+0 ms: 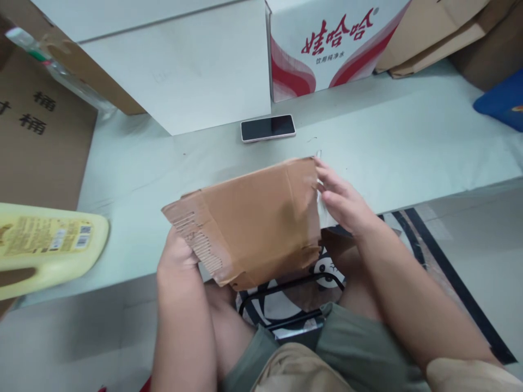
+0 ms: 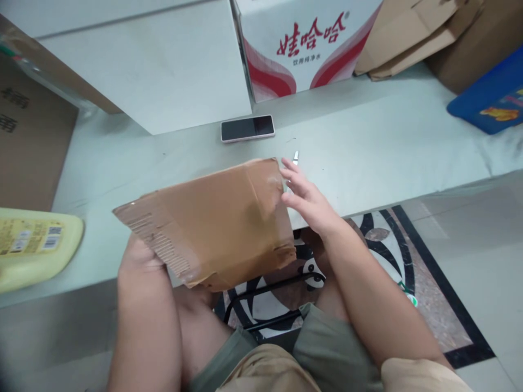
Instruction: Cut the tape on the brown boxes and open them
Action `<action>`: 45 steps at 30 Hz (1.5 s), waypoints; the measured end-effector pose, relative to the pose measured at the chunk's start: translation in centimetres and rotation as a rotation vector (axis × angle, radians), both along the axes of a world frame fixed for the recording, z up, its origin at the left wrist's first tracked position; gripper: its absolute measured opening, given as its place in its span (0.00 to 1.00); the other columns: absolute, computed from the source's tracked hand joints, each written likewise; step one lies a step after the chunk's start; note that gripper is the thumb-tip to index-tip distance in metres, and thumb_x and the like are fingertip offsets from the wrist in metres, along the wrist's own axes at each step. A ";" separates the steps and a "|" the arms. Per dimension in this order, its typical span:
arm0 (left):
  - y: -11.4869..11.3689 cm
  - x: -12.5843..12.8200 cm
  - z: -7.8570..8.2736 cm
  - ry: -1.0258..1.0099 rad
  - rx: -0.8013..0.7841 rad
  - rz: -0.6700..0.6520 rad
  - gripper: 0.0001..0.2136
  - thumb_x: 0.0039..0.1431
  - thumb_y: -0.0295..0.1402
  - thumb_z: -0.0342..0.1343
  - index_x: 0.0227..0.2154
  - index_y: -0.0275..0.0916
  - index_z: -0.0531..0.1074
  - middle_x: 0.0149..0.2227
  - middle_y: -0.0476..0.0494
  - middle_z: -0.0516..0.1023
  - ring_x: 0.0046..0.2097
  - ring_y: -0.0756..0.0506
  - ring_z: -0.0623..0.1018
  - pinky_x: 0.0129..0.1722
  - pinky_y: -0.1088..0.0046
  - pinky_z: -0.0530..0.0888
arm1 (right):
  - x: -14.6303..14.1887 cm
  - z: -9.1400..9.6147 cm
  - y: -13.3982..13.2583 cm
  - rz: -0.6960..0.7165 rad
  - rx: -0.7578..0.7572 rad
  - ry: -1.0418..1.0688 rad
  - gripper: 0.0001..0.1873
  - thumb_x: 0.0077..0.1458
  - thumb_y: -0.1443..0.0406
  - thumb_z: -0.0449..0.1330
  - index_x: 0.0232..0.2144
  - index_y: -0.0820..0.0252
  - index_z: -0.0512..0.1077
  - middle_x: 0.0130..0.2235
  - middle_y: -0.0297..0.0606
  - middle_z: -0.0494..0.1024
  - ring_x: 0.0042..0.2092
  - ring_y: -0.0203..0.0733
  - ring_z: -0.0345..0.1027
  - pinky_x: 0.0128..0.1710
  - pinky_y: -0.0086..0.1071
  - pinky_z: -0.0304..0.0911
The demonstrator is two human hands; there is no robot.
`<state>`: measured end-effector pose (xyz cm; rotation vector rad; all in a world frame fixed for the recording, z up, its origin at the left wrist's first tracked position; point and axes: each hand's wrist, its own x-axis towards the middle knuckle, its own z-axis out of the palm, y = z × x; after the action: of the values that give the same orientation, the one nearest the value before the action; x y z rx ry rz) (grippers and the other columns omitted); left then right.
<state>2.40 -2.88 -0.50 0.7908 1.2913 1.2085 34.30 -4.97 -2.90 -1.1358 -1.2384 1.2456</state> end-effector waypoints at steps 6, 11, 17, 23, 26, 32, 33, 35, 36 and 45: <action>0.8 -0.4 0.0 0.007 0.031 0.126 0.17 0.41 0.47 0.70 0.29 0.41 0.77 0.29 0.40 0.82 0.46 0.33 0.83 0.48 0.51 0.83 | -0.2 0.1 0.3 0.151 -0.133 -0.277 0.26 0.54 0.50 0.65 0.50 0.58 0.72 0.35 0.34 0.79 0.34 0.41 0.72 0.35 0.35 0.67; 0.0 -0.4 0.2 -0.103 0.228 0.103 0.24 0.45 0.55 0.65 0.36 0.39 0.80 0.35 0.39 0.86 0.47 0.34 0.84 0.57 0.52 0.80 | -1.1 0.4 0.7 -0.066 -0.075 -0.535 0.17 0.53 0.50 0.60 0.26 0.57 0.66 0.25 0.30 0.65 0.30 0.38 0.61 0.32 0.33 0.55; 0.2 0.7 0.5 -0.093 0.141 0.163 0.30 0.28 0.37 0.82 0.38 0.38 0.80 0.35 0.44 0.87 0.39 0.43 0.85 0.49 0.69 0.82 | -0.5 -0.4 0.6 -0.112 -0.056 -0.272 0.19 0.54 0.47 0.62 0.35 0.56 0.74 0.27 0.32 0.71 0.29 0.38 0.62 0.30 0.32 0.58; 1.5 0.1 0.5 -0.273 0.292 0.366 0.14 0.55 0.39 0.70 0.39 0.37 0.79 0.38 0.45 0.87 0.54 0.43 0.82 0.58 0.71 0.77 | -0.2 -0.9 0.8 -0.131 -0.127 0.135 0.30 0.52 0.38 0.63 0.39 0.55 0.74 0.31 0.35 0.79 0.21 0.32 0.62 0.18 0.28 0.51; 1.9 0.6 0.6 -0.337 0.177 0.419 0.07 0.68 0.31 0.55 0.42 0.37 0.78 0.36 0.46 0.87 0.54 0.45 0.82 0.64 0.67 0.72 | -1.8 -0.7 0.2 0.162 -0.144 0.131 0.27 0.50 0.43 0.69 0.38 0.57 0.73 0.30 0.33 0.79 0.19 0.29 0.62 0.18 0.27 0.56; 2.1 1.8 1.2 -0.431 0.124 0.323 0.05 0.64 0.30 0.55 0.36 0.40 0.77 0.33 0.47 0.85 0.44 0.45 0.82 0.52 0.67 0.78 | -3.8 0.3 -1.4 -0.057 -0.199 0.240 0.26 0.45 0.46 0.74 0.31 0.56 0.68 0.19 0.24 0.71 0.15 0.29 0.60 0.13 0.23 0.52; 2.0 1.7 1.3 -0.438 0.117 0.287 0.06 0.63 0.32 0.56 0.36 0.40 0.77 0.36 0.46 0.85 0.45 0.44 0.82 0.51 0.67 0.79 | -3.5 0.7 -1.6 -0.145 -0.205 0.243 0.26 0.44 0.47 0.75 0.31 0.56 0.68 0.20 0.24 0.72 0.15 0.29 0.61 0.12 0.23 0.53; 1.8 1.4 1.5 -0.432 0.092 0.240 0.10 0.60 0.36 0.56 0.40 0.39 0.79 0.48 0.43 0.85 0.51 0.43 0.81 0.50 0.68 0.79 | -2.2 1.5 -2.3 -0.336 -0.177 0.217 0.25 0.41 0.51 0.75 0.30 0.55 0.67 0.20 0.25 0.72 0.15 0.30 0.62 0.12 0.23 0.55; 1.7 1.1 1.5 -0.420 0.074 0.231 0.13 0.59 0.37 0.56 0.42 0.39 0.79 0.54 0.42 0.83 0.54 0.43 0.81 0.49 0.69 0.80 | -1.2 2.0 -2.6 -0.440 -0.141 0.190 0.24 0.40 0.53 0.75 0.30 0.55 0.67 0.20 0.25 0.72 0.15 0.30 0.62 0.12 0.23 0.56; 1.6 0.0 1.1 -0.444 0.014 0.219 0.14 0.48 0.36 0.64 0.40 0.45 0.79 0.54 0.42 0.81 0.58 0.41 0.80 0.47 0.71 0.81 | 13.3 6.4 -4.2 -1.232 0.234 -0.235 0.13 0.40 0.77 0.59 0.25 0.54 0.65 0.17 0.24 0.68 0.13 0.32 0.60 0.11 0.23 0.59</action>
<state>2.37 -1.31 0.63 0.3633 1.0170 1.4704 47.62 -9.18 3.53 -1.5046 -0.5639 0.0413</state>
